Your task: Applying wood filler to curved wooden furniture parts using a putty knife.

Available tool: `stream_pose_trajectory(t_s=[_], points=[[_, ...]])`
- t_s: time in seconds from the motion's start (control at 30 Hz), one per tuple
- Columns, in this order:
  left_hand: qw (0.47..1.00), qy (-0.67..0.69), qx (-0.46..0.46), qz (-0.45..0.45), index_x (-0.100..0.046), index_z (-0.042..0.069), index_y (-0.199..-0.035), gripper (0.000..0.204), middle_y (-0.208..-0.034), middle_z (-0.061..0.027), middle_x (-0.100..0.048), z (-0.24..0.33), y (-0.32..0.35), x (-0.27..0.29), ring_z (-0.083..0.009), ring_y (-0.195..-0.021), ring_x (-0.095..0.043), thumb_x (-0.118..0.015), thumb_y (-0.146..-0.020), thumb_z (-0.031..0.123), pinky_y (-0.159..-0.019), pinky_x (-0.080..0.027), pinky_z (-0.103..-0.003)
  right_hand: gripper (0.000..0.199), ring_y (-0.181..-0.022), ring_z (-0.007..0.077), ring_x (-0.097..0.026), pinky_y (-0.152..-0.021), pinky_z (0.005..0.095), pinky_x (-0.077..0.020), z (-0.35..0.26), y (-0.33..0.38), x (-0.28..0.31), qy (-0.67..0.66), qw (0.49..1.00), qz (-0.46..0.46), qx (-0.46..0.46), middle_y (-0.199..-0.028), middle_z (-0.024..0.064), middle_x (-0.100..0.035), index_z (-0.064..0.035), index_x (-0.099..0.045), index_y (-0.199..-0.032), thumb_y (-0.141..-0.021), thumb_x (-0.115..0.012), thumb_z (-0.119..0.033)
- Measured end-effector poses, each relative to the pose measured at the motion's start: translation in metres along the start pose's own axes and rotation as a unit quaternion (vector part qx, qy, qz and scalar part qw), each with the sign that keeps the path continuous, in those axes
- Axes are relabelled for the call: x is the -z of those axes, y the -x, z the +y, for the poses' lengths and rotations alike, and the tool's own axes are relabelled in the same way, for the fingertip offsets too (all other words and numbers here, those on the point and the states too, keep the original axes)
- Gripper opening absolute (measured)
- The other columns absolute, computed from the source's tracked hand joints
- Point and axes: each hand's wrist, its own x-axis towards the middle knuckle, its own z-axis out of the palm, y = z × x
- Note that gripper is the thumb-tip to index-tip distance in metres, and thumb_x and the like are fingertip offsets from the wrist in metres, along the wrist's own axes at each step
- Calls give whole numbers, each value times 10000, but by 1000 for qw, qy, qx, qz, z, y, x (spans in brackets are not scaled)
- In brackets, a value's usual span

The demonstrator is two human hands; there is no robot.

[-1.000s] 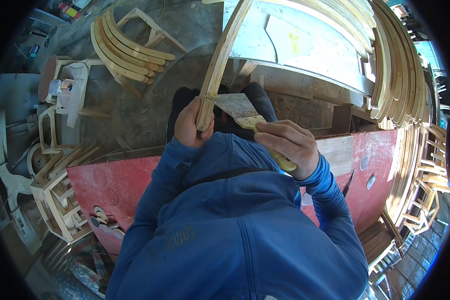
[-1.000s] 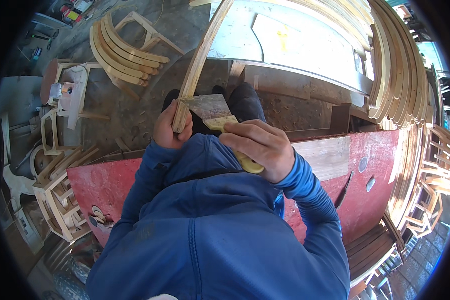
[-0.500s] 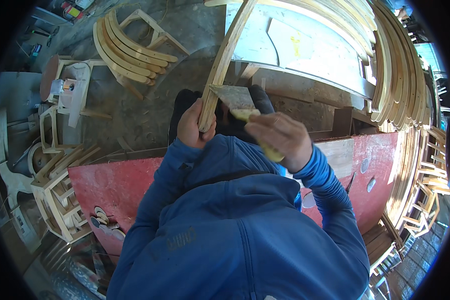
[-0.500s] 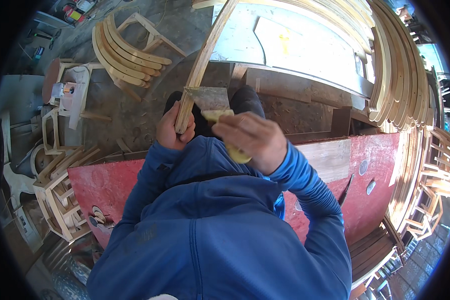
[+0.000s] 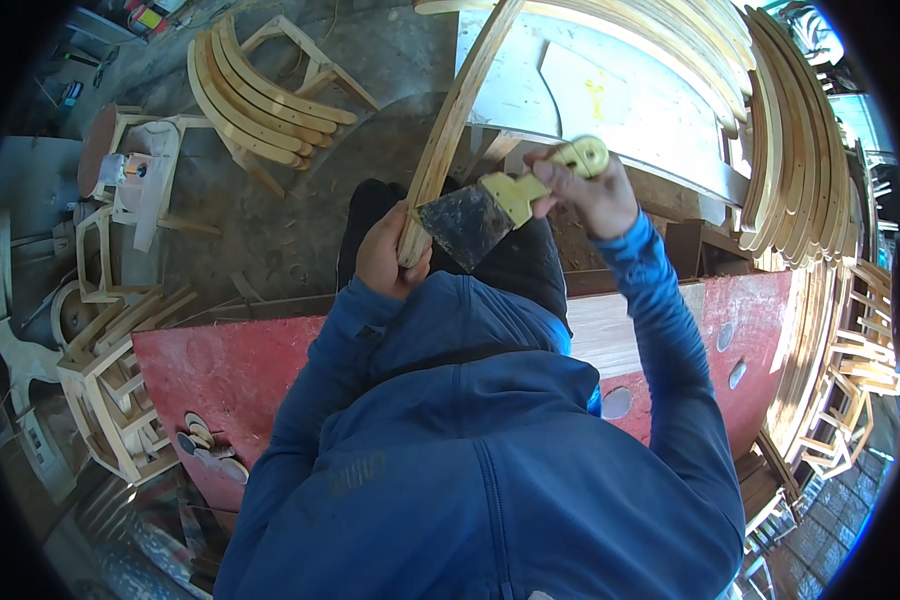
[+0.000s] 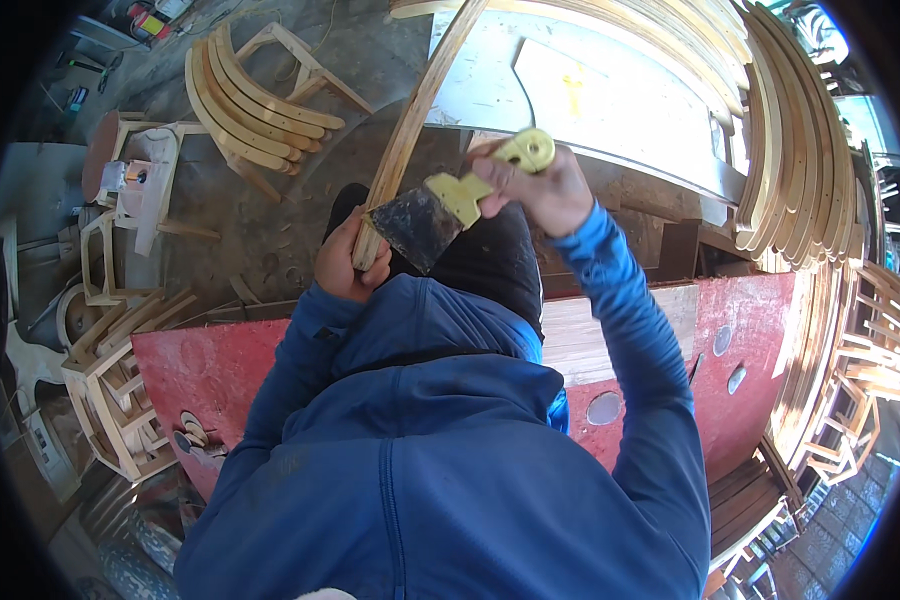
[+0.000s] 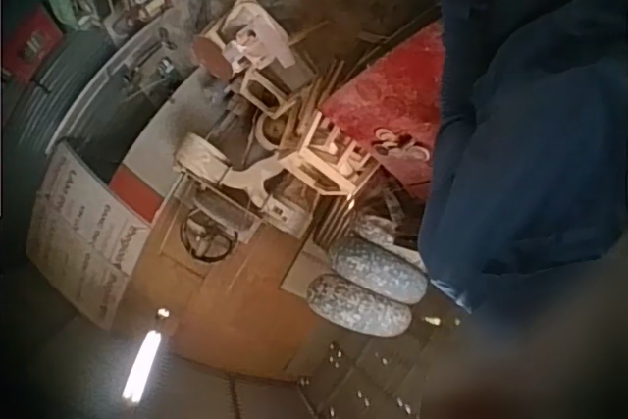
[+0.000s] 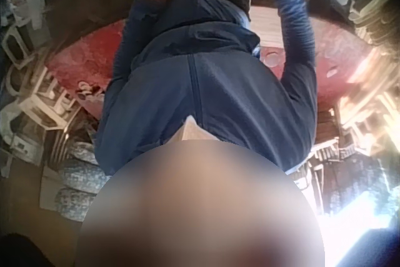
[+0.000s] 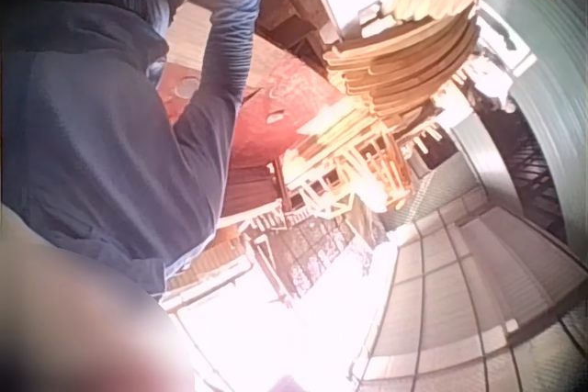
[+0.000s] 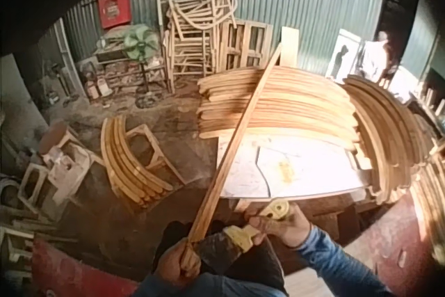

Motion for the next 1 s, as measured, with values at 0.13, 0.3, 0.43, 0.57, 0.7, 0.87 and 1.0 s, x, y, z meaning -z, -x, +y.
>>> stream_pose_trajectory(t_s=[0.13,0.3,0.43,0.57,0.7,0.87,1.0], points=[[1000,-3,5,6,-540,100,-967,414,-637,-33,-474,1,0,4,-120,-396,-364,-344,-1086,445,-379,-282,-267,320,-665,178,-709,-621,273,-602,2,-55,22,84,996,-9,-40,-905,130,-728,45,-690,-1127,-920,-746,-193],[1000,9,15,9,-530,87,-963,428,-639,-35,-477,3,-2,6,-118,-396,-360,-332,-1088,445,-378,-282,-266,322,-689,172,-715,-641,269,-604,-18,-84,37,146,988,-19,38,-903,121,-728,37,-696,-1115,-931,-732,-224],[1000,9,21,-2,-523,80,-977,428,-644,-38,-480,5,-2,6,-117,-398,-358,-327,-1090,443,-378,-281,-264,269,-701,154,-723,-653,253,-609,-41,-97,42,263,950,79,147,-908,117,-746,6,-722,-1091,-953,-701,-224],[1000,3,16,-6,-522,82,-984,422,-644,-39,-480,7,-1,6,-117,-397,-352,-327,-1091,441,-378,-281,-264,214,-789,219,-734,-725,314,-615,-40,-73,13,464,788,40,402,-978,163,-738,-21,-720,-1067,-938,-693,-190],[999,42,25,-23,-525,79,-979,414,-640,-38,-479,8,-2,9,-116,-398,-351,-340,-1089,432,-378,-279,-261,270,-773,287,-724,-697,351,-606,-20,1,-51,571,676,-117,451,-958,169,-721,20,-696,-1036,-783,-747,-57],[999,33,25,15,-579,30,-1126,471,-628,-9,-496,5,-5,17,-93,-400,-366,-362,-1076,445,-377,-296,-246,286,-755,287,-731,-672,366,-608,-34,47,-75,411,820,-155,366,-933,171,-720,26,-686,-1064,-800,-770,-44],[998,38,8,-44,-578,54,-1057,442,-642,-32,-514,5,-8,19,-107,-393,-364,-349,-1084,431,-369,-283,-253,187,-767,279,-739,-680,345,-611,-44,44,-57,330,901,-145,242,-911,195,-726,25,-684,-1027,-864,-746,-42]])
